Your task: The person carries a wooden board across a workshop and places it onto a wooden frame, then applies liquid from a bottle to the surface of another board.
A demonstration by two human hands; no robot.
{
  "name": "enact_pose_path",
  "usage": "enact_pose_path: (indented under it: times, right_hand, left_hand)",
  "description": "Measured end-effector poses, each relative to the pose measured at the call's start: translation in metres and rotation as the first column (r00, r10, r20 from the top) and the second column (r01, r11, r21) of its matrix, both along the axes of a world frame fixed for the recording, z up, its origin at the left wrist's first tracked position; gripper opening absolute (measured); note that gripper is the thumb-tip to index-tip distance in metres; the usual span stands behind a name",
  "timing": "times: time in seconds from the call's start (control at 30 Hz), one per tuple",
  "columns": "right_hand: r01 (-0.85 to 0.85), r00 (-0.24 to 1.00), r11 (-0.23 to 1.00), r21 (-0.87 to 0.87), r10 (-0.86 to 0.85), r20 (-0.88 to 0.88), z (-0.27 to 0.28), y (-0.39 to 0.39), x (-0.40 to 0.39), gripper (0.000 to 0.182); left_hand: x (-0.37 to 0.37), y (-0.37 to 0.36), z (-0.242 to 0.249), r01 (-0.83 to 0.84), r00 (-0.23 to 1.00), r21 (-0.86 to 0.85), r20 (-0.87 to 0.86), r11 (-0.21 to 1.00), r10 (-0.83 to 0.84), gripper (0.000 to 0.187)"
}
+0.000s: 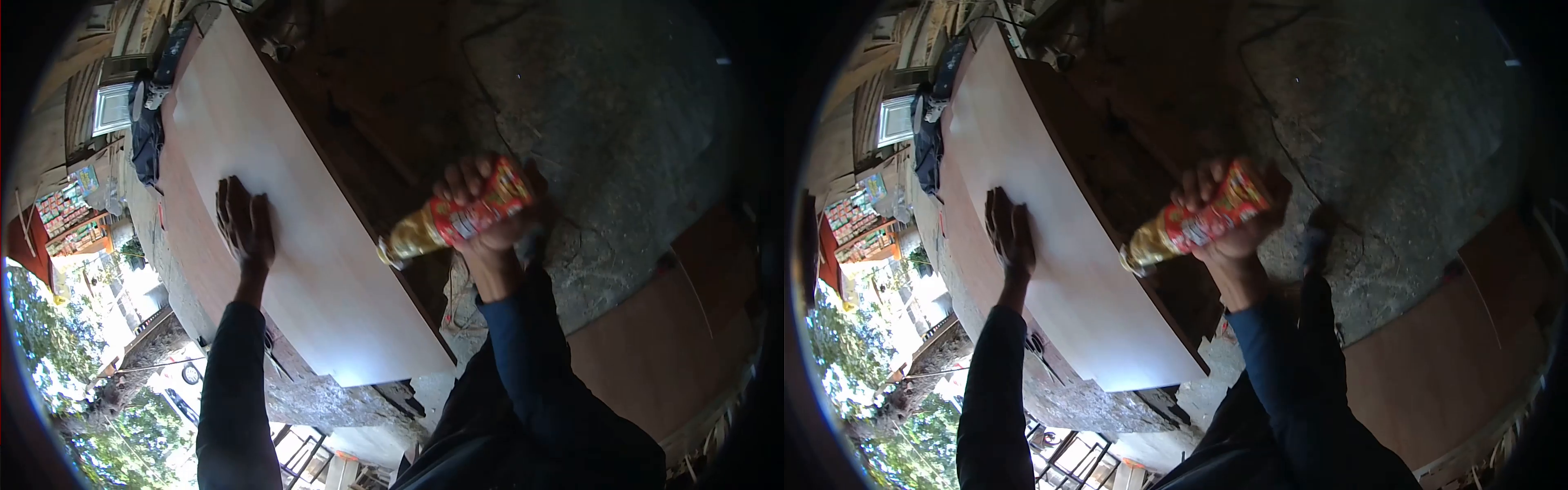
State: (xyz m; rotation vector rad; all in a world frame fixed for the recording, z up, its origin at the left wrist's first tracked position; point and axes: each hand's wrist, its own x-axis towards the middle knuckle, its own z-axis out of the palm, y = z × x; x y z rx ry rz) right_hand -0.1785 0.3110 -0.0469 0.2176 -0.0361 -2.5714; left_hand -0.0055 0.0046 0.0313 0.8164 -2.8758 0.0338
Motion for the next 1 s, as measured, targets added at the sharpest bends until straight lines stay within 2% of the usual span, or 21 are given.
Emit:
enact_pose_path:
  times: [0.1, 0.23, 0.43, 0.67, 0.73, 0.87, 1.0]
  right_hand:
    - [0.001, 0.996, 0.998, -0.057, -0.006, -0.085, -0.007, -0.057, -0.044, 0.052]
    - [-0.015, 0.999, 0.993, -0.113, 0.011, -0.037, -0.030, -0.132, -0.092, 0.054]
    - [0.022, 0.999, 1.000, -0.019, -0.021, 0.042, -0.019, -0.228, -0.161, 0.052]
    - [-0.022, 1.000, 1.000, -0.008, 0.022, 0.002, -0.016, -0.338, -0.248, 0.053]
    - [-0.016, 1.000, 1.000, -0.011, 0.016, 0.025, -0.023, -0.372, -0.270, 0.054]
    - [-0.014, 0.986, 0.995, 0.099, -0.002, 0.166, -0.014, -0.435, -0.315, 0.061]
    - [0.019, 0.985, 0.996, 0.091, -0.034, 0.168, -0.009, -0.485, -0.352, 0.061]
  left_hand:
    - [-0.001, -0.004, 0.002, 0.015, 1.000, -0.033, 0.028, 0.999, -0.014, 0.066]
    - [-0.005, -0.002, 0.008, 0.038, 0.998, -0.058, 0.057, 0.998, -0.034, 0.067]
    - [-0.013, -0.002, 0.018, 0.036, 0.996, -0.022, 0.082, 0.999, -0.034, 0.073]
    - [-0.023, -0.005, 0.027, -0.047, 0.991, 0.066, 0.129, 0.997, 0.039, 0.080]
    - [-0.029, -0.005, 0.033, -0.052, 0.984, 0.051, 0.172, 0.997, 0.042, 0.079]
    - [-0.025, -0.008, 0.032, -0.082, 0.981, 0.100, 0.185, 0.992, 0.062, 0.083]
    - [-0.021, -0.011, 0.033, -0.114, 0.977, 0.142, 0.196, 0.983, 0.085, 0.086]
